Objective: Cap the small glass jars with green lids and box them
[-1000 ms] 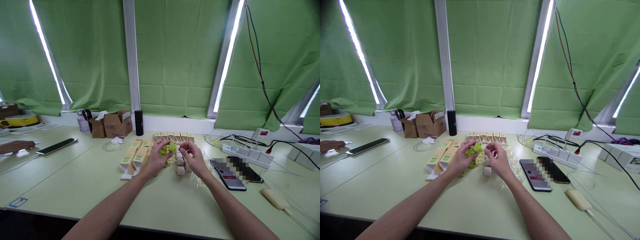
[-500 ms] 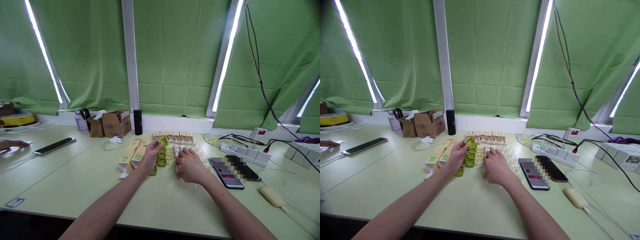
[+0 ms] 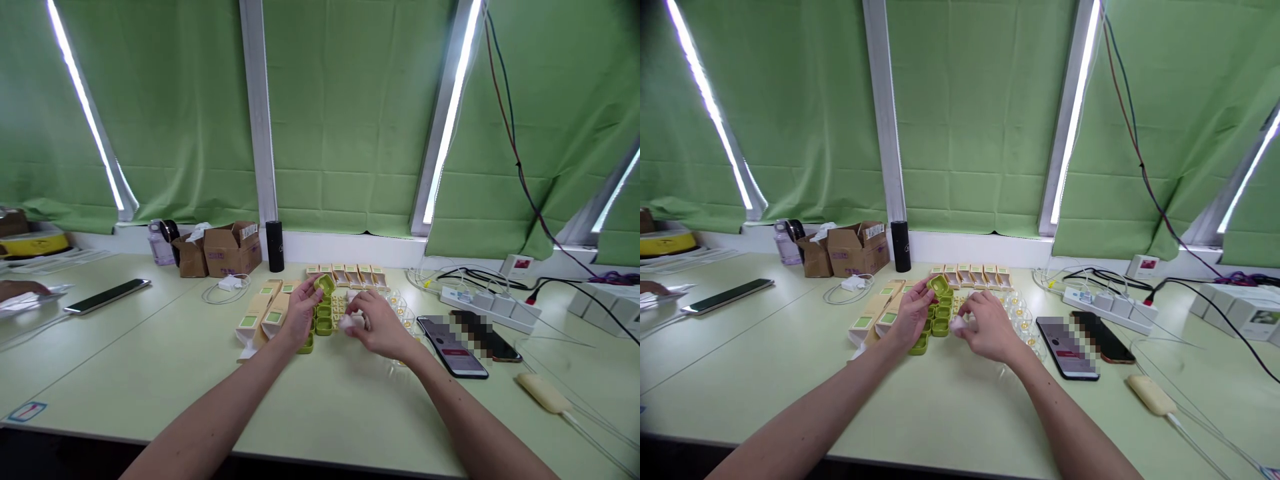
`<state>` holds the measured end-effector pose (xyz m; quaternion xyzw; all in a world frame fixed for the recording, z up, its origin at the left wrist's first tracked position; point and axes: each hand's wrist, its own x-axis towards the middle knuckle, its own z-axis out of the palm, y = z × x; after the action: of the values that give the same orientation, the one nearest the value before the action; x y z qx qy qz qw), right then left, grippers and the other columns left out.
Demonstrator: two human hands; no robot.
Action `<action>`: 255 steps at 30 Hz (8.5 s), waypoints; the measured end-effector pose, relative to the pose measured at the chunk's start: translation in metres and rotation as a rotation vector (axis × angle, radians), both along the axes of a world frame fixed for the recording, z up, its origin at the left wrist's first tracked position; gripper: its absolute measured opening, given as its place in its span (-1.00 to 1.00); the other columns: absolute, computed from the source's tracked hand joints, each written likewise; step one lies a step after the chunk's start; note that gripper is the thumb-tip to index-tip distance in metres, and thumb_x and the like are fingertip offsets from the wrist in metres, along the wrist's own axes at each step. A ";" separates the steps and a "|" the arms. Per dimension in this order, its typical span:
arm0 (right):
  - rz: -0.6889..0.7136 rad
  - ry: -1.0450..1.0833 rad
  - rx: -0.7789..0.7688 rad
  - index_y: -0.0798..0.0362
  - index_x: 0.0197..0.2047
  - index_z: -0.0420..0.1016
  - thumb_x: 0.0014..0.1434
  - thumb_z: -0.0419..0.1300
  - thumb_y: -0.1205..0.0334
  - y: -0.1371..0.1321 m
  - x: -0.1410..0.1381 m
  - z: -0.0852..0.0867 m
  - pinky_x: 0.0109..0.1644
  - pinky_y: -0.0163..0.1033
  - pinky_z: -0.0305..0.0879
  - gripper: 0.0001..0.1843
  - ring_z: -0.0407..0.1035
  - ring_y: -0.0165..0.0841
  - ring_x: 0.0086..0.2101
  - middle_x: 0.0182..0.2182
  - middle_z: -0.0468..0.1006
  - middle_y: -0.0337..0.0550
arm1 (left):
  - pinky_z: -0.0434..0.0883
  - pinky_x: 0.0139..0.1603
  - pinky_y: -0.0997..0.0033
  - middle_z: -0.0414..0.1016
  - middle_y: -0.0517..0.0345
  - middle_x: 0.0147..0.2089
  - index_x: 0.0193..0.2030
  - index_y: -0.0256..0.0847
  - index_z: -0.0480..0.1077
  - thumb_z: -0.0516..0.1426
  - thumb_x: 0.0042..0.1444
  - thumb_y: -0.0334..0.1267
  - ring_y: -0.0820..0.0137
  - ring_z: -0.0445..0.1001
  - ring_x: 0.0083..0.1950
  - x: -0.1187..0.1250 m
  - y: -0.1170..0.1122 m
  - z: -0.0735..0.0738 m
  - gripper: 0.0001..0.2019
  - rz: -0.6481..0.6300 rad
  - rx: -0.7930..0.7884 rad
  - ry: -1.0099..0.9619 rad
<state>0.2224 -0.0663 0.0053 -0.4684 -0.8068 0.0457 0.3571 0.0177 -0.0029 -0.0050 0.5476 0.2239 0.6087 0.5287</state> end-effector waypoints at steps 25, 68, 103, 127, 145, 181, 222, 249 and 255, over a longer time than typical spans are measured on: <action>0.394 1.330 -0.439 -0.05 -0.14 0.64 -0.15 0.64 0.11 0.009 -0.012 -0.004 0.04 -0.10 0.51 -0.51 0.54 -0.29 -0.18 -0.19 0.68 -0.19 | 0.42 -0.14 0.37 0.58 0.10 -0.19 0.12 -0.15 0.57 0.47 -0.04 0.09 0.37 0.47 -0.22 0.006 -0.012 0.001 -0.38 -0.106 -0.081 0.033; 0.104 0.991 -0.315 0.10 -0.24 0.69 -0.08 0.52 -0.27 0.012 -0.014 -0.004 -0.39 -0.21 0.41 -0.41 0.44 -0.33 -0.50 -0.49 0.63 -0.14 | 0.47 0.05 0.20 0.60 -0.02 -0.02 -0.05 -0.18 0.54 0.47 -0.02 -0.11 0.19 0.55 0.01 0.012 -0.013 -0.009 -0.57 0.192 0.189 0.478; 0.016 0.583 0.105 -0.01 0.12 0.55 0.26 0.35 0.09 0.003 -0.018 -0.014 -0.20 -0.11 0.60 -0.61 0.58 -0.24 -0.27 -0.02 0.63 0.03 | 0.56 0.16 0.20 0.23 -0.16 0.42 0.24 -0.14 0.45 0.21 0.34 0.00 0.07 0.38 0.36 0.016 -0.024 -0.004 -0.58 0.018 0.307 0.287; -0.017 -0.020 0.539 -0.05 0.34 0.41 0.47 0.04 0.34 0.004 -0.013 -0.022 0.10 -0.01 0.60 -0.56 0.53 -0.09 0.17 0.25 0.54 0.09 | 0.66 -0.07 0.17 0.57 -0.13 0.17 0.41 -0.16 0.35 0.28 0.25 0.01 0.23 0.63 -0.09 0.014 -0.029 -0.001 -0.36 -0.261 0.076 0.219; 0.005 -0.035 0.604 0.03 0.32 0.35 0.45 0.07 0.37 0.006 -0.015 -0.024 0.11 0.07 0.62 -0.58 0.54 -0.07 0.14 0.17 0.59 0.15 | 0.65 -0.07 0.21 0.58 -0.18 0.18 0.41 -0.24 0.36 0.26 0.28 -0.01 0.26 0.63 -0.10 0.018 -0.027 -0.007 -0.37 -0.221 0.082 0.223; 0.017 -0.029 0.535 0.06 0.26 0.36 0.44 0.02 0.41 0.003 -0.014 -0.020 0.13 0.07 0.61 -0.62 0.53 -0.07 0.16 0.18 0.58 0.18 | 0.62 -0.01 0.19 0.64 -0.13 0.05 0.33 -0.26 0.44 0.36 0.19 0.04 0.25 0.64 -0.11 0.018 -0.026 -0.008 -0.35 -0.267 0.016 0.128; 0.012 0.046 0.542 -0.01 0.40 0.24 0.44 0.02 0.41 0.005 -0.019 -0.029 0.19 0.14 0.57 -0.50 0.47 -0.07 0.19 0.17 0.55 0.14 | 0.51 0.19 0.21 0.59 -0.16 0.15 0.26 -0.24 0.44 0.38 0.15 0.09 0.17 0.56 0.15 0.029 -0.022 -0.016 -0.35 -0.132 0.115 0.175; 0.012 0.234 0.396 -0.04 0.29 0.28 0.36 0.12 0.37 0.005 -0.019 -0.028 -0.07 -0.04 0.61 -0.54 0.58 -0.18 -0.16 -0.01 0.62 0.03 | 0.51 -0.34 0.42 0.64 -0.07 -0.14 0.32 -0.33 0.41 0.30 0.14 0.27 0.37 0.56 -0.31 0.022 -0.022 -0.011 -0.20 -0.113 0.046 0.268; 0.041 0.631 0.106 -0.03 0.11 0.31 0.30 0.29 0.10 0.010 -0.020 -0.023 -0.36 -0.22 0.44 -0.62 0.46 -0.31 -0.42 -0.28 0.64 -0.15 | 0.48 -0.29 0.41 0.63 -0.11 0.01 0.33 -0.24 0.36 0.12 0.36 0.20 0.32 0.61 -0.21 0.013 -0.017 -0.012 -0.38 -0.005 0.060 0.276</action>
<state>0.2025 -0.0560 -0.0176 -0.3954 -0.6668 0.1538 0.6127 0.0309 -0.0200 -0.0170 0.6422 0.2747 0.5329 0.4777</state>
